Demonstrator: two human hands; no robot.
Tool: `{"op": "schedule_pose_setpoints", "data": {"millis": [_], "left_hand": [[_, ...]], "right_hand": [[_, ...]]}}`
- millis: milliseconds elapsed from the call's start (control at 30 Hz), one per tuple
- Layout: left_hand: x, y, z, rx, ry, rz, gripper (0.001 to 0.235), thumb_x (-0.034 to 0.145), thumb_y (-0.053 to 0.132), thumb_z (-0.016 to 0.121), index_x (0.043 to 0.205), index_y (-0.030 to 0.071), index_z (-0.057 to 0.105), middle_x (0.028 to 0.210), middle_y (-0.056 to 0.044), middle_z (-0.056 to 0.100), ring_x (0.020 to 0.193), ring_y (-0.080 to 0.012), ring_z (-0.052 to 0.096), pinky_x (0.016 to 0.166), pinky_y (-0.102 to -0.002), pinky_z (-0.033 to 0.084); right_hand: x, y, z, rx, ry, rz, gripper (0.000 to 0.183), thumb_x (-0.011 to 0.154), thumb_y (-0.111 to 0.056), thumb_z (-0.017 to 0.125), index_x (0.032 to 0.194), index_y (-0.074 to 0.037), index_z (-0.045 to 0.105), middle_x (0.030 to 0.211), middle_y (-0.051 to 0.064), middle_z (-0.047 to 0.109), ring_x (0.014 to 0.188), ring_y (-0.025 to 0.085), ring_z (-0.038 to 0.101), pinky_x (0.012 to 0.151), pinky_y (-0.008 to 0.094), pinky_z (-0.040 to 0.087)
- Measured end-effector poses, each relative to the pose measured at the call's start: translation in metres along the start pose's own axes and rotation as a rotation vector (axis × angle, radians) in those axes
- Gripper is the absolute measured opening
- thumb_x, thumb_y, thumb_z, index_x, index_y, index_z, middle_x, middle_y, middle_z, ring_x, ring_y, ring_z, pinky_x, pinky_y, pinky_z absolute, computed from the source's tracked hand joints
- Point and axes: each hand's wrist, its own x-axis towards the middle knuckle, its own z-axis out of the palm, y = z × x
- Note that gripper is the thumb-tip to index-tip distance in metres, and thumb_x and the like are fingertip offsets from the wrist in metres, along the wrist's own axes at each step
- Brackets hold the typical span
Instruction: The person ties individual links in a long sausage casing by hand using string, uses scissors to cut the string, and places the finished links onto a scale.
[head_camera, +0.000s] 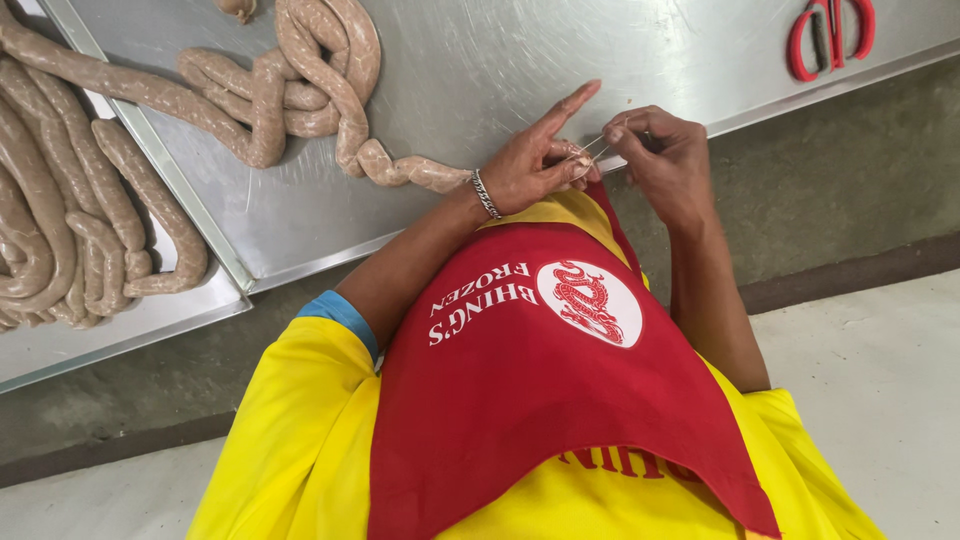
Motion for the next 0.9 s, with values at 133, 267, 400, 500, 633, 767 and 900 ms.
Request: {"op": "schedule_pose_setpoints", "data": {"millis": [133, 267, 400, 500, 633, 767, 900], "left_hand": [[0.002, -0.015, -0.004, 0.154, -0.054, 0.016, 0.062, 0.104, 0.010, 0.063, 0.157, 0.013, 0.032, 0.105, -0.008, 0.078, 0.100, -0.0115, 0.076, 0.091, -0.028, 0.060], [0.001, -0.040, -0.012, 0.237, 0.035, 0.121, 0.021, 0.112, 0.010, 0.063, 0.131, 0.008, 0.070, 0.106, -0.009, 0.081, 0.097, -0.0134, 0.077, 0.087, -0.027, 0.064], [0.004, -0.046, -0.016, 0.013, 0.197, 0.124, 0.018, 0.111, 0.015, 0.056, 0.116, 0.004, 0.069, 0.087, -0.001, 0.067, 0.079, -0.0071, 0.062, 0.070, -0.023, 0.053], [0.012, -0.046, -0.012, -0.163, 0.228, 0.118, 0.018, 0.111, 0.018, 0.052, 0.110, 0.006, 0.065, 0.078, 0.004, 0.056, 0.069, -0.0042, 0.052, 0.061, -0.021, 0.046], [0.019, -0.046, -0.013, -0.055, 0.370, 0.083, 0.022, 0.109, 0.019, 0.049, 0.103, 0.006, 0.066, 0.075, 0.006, 0.058, 0.061, -0.0032, 0.052, 0.053, -0.022, 0.048], [0.021, -0.038, -0.012, -0.200, 0.245, 0.201, 0.024, 0.117, 0.021, 0.051, 0.116, 0.003, 0.066, 0.085, -0.001, 0.054, 0.074, -0.0091, 0.052, 0.068, -0.026, 0.050], [-0.015, -0.005, -0.047, 0.530, 0.257, 0.381, 0.044, 0.106, 0.016, 0.053, 0.148, 0.002, 0.047, 0.147, -0.017, 0.049, 0.137, -0.0301, 0.046, 0.112, -0.046, 0.041]], "right_hand": [[0.002, 0.018, 0.002, -0.355, -0.107, 0.157, 0.016, 0.099, -0.019, 0.070, 0.105, -0.006, 0.078, 0.087, 0.007, 0.075, 0.062, 0.008, 0.059, 0.051, 0.025, 0.046], [-0.004, 0.004, -0.009, -0.435, -0.075, 0.208, 0.023, 0.101, -0.027, 0.067, 0.109, -0.008, 0.078, 0.090, 0.006, 0.077, 0.066, 0.008, 0.060, 0.056, 0.027, 0.047], [-0.025, -0.037, -0.034, -0.857, -0.290, 0.109, 0.031, 0.106, -0.029, 0.068, 0.110, 0.001, 0.074, 0.089, 0.018, 0.072, 0.071, 0.021, 0.062, 0.067, 0.034, 0.047], [-0.043, -0.044, -0.057, -1.038, -0.399, -0.102, 0.031, 0.099, -0.033, 0.071, 0.100, -0.002, 0.077, 0.089, 0.016, 0.074, 0.076, 0.022, 0.060, 0.069, 0.036, 0.048], [-0.023, -0.011, -0.089, -0.413, -0.219, 0.174, 0.029, 0.107, -0.028, 0.070, 0.100, 0.000, 0.073, 0.088, 0.016, 0.065, 0.080, 0.016, 0.055, 0.067, 0.036, 0.047], [-0.022, 0.013, -0.111, -0.225, 0.141, 0.120, 0.028, 0.112, -0.019, 0.068, 0.100, 0.006, 0.072, 0.078, 0.003, 0.062, 0.064, 0.010, 0.044, 0.058, 0.028, 0.033], [-0.020, -0.008, -0.142, -0.268, 0.298, 0.085, 0.026, 0.111, -0.023, 0.066, 0.105, 0.001, 0.072, 0.083, 0.002, 0.067, 0.074, 0.010, 0.062, 0.067, 0.026, 0.047]]}}
